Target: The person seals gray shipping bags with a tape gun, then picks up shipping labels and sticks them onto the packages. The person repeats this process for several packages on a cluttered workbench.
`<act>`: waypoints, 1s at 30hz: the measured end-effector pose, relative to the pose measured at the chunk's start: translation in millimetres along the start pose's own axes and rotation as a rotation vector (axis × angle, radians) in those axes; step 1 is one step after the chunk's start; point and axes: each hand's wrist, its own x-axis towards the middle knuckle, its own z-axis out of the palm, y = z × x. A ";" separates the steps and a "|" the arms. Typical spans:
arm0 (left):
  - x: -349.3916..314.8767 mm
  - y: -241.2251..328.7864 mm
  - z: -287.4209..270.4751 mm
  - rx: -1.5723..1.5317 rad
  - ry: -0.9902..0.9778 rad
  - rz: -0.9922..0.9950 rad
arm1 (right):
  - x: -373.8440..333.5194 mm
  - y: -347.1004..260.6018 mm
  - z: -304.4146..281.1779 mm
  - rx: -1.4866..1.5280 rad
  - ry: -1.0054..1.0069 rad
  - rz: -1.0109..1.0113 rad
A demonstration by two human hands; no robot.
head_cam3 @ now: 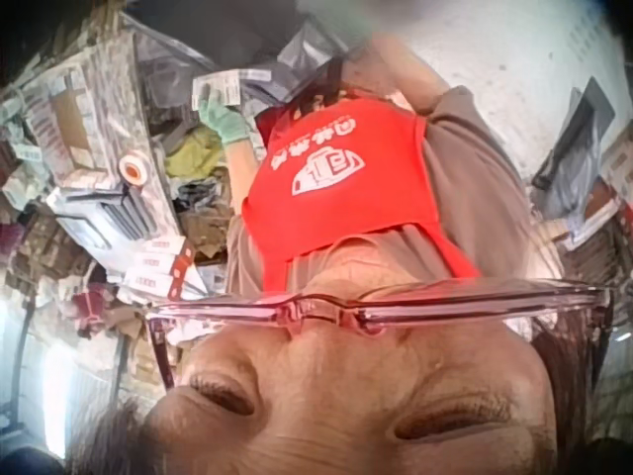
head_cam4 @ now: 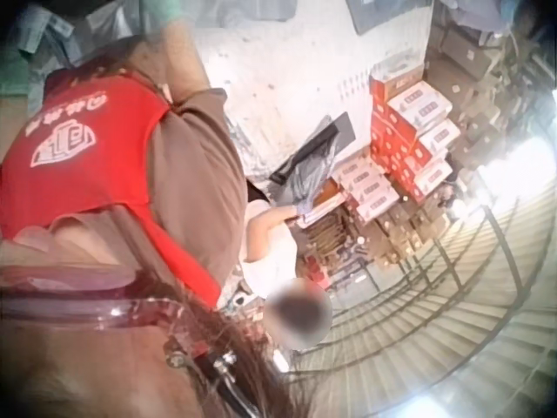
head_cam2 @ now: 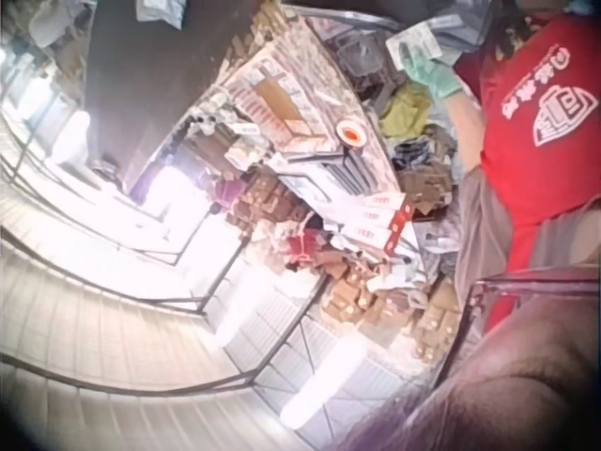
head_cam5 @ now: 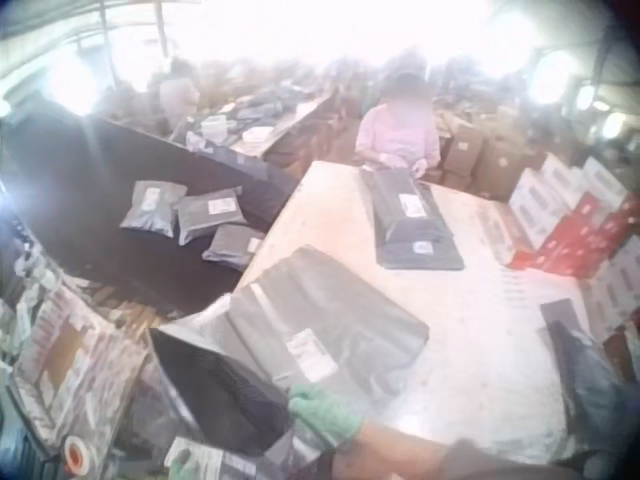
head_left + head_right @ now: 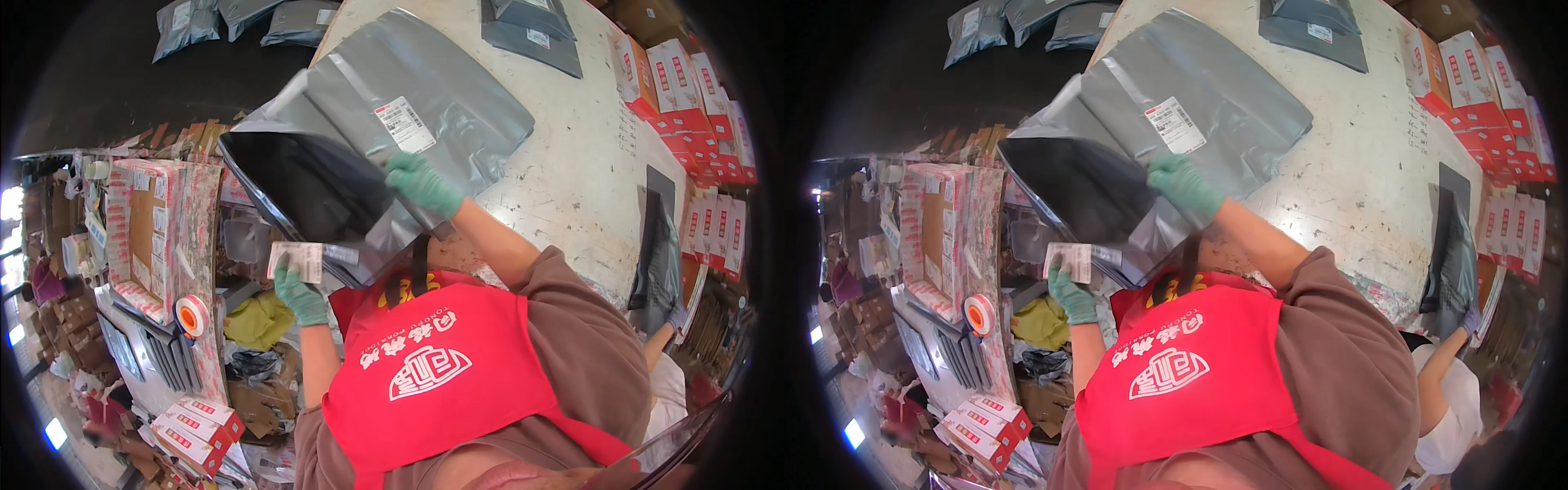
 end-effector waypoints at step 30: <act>5.0 -83.9 208.8 0.478 -0.774 -0.065 | -57.5 31.8 -163.3 -1.225 0.499 0.292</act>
